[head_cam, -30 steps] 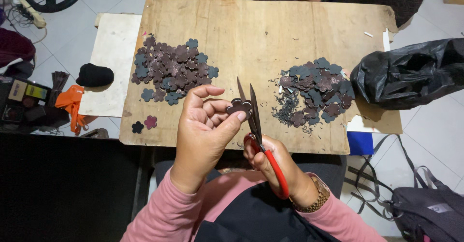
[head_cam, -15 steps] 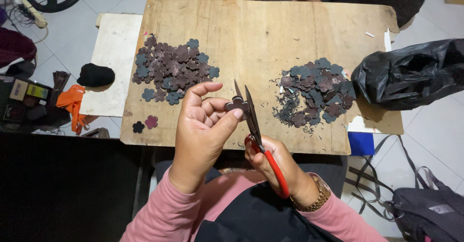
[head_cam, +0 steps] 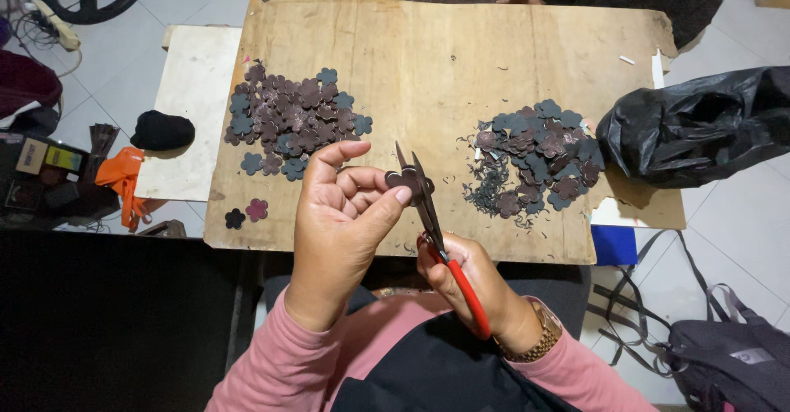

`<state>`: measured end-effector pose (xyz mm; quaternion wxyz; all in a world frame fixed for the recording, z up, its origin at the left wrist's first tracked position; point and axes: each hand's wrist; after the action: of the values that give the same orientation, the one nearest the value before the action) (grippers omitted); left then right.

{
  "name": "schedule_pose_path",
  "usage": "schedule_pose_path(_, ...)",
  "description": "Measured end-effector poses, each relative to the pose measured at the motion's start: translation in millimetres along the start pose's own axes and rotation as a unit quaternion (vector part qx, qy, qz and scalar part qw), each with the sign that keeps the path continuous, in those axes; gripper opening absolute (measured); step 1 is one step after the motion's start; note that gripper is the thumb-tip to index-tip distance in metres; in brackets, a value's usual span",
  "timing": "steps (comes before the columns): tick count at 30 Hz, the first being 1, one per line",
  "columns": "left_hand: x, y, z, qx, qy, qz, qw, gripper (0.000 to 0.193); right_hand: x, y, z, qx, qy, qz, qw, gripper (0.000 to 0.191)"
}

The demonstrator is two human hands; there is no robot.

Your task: The person sits at a workbench holding red-handled shears and trims excess material from the edges of small flower-shaped leather pieces one at a time, placing trimmed pieces on a pile and letting scraps fall onto the table.

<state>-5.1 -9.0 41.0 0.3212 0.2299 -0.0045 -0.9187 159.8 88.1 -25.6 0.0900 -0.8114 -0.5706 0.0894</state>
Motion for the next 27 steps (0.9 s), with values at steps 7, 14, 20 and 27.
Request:
schedule_pose_path(7,-0.7,-0.1,-2.5,-0.007,0.006,-0.002,1.0,0.056,-1.4,0.9,1.4,0.005,-0.01,0.011,1.0,0.065)
schedule_pose_path(14,-1.4,0.6,-1.1,0.0,0.005,0.001,1.0,0.054,0.0,0.3,2.2,-0.002,0.006,0.006,1.0,0.066)
schedule_pose_path(20,-2.2,1.9,0.9,0.018,0.007,-0.016,1.0,0.054,-0.6,-1.1,0.0,0.021,0.019,0.0,1.0,0.07)
schedule_pose_path(27,-0.9,2.4,-1.3,0.023,0.001,-0.015,1.0,0.054,0.3,-0.3,1.6,0.02,0.013,-0.002,1.0,0.071)
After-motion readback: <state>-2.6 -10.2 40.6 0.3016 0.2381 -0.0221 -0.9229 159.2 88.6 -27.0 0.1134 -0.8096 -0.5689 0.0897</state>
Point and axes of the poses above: each hand's wrist, its own y-axis away from the middle knuckle, its own x-axis out of the back of the hand, z = x × y, and after that the axes turned 12 degrees about x, right-handed
